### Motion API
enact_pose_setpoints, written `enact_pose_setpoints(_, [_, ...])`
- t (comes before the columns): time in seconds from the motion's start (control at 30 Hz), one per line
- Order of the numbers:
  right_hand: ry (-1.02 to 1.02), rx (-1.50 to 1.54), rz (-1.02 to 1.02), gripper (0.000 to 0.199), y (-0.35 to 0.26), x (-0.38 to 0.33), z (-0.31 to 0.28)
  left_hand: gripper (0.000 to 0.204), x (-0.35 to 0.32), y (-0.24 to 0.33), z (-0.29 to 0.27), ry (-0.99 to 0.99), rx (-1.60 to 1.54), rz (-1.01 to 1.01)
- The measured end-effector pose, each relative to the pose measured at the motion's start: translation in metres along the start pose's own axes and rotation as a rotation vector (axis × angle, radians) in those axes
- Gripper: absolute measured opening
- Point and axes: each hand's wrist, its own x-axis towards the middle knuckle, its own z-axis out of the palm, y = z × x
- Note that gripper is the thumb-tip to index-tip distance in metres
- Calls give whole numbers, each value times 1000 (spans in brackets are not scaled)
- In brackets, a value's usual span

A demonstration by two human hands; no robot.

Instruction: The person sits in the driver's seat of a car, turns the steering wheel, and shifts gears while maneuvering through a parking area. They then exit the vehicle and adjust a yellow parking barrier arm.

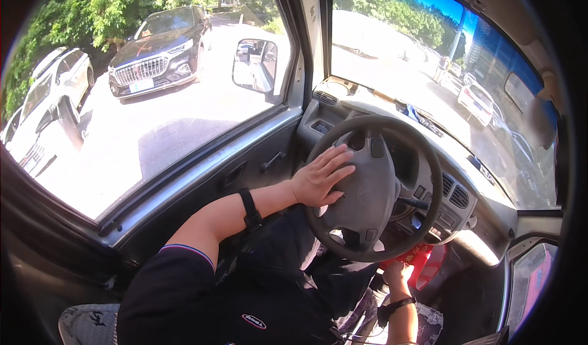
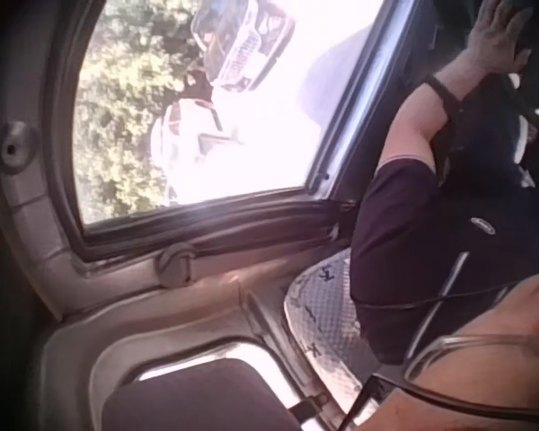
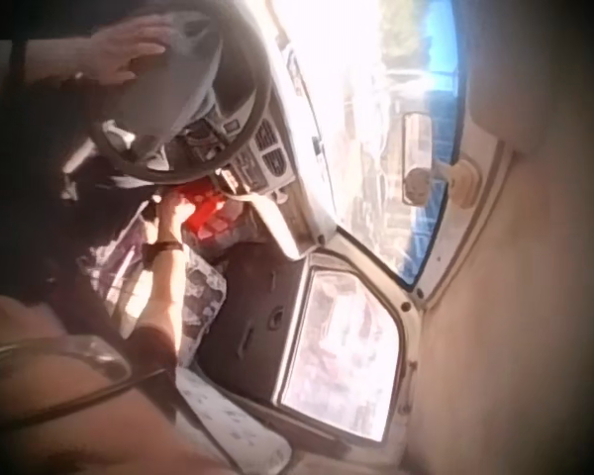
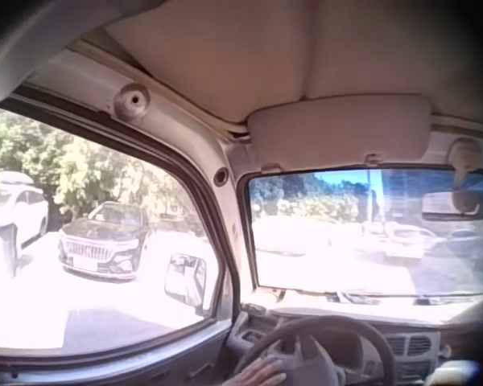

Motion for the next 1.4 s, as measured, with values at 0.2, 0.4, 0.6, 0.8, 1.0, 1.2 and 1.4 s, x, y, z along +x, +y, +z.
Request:
enact_pose_setpoints(0.2, [3, -26, 132, 25, 54, 2, 28, 49, 125, -64, 2, 87, 124, -79])
enact_pose_setpoints(0.4, [315, 387, 111, 24, 33, -73, 10, 55, 240, -7, 23, -523, 58, -327])
enact_pose_setpoints(0.6, [-47, 468, 78, 43, 42, -99, -22, 42, 254, 14, 38, -538, -8, -220])
enact_pose_setpoints(0.8, [877, 769, -13, 26, 97, -75, -289, 24, 254, 52, 85, -579, 31, -29])
enact_pose_setpoints(1.0, [749, 670, -382, 36, 38, -18, -445, 34, 207, 168, 158, -720, 407, 662])
enact_pose_setpoints(1.2, [663, 742, -388, 62, 23, 23, -391, 12, 67, 183, 172, -779, -63, 770])
enact_pose_setpoints(1.4, [829, 1128, -165, 43, 57, 16, -294, 7, 69, 142, 65, -524, -657, 477])
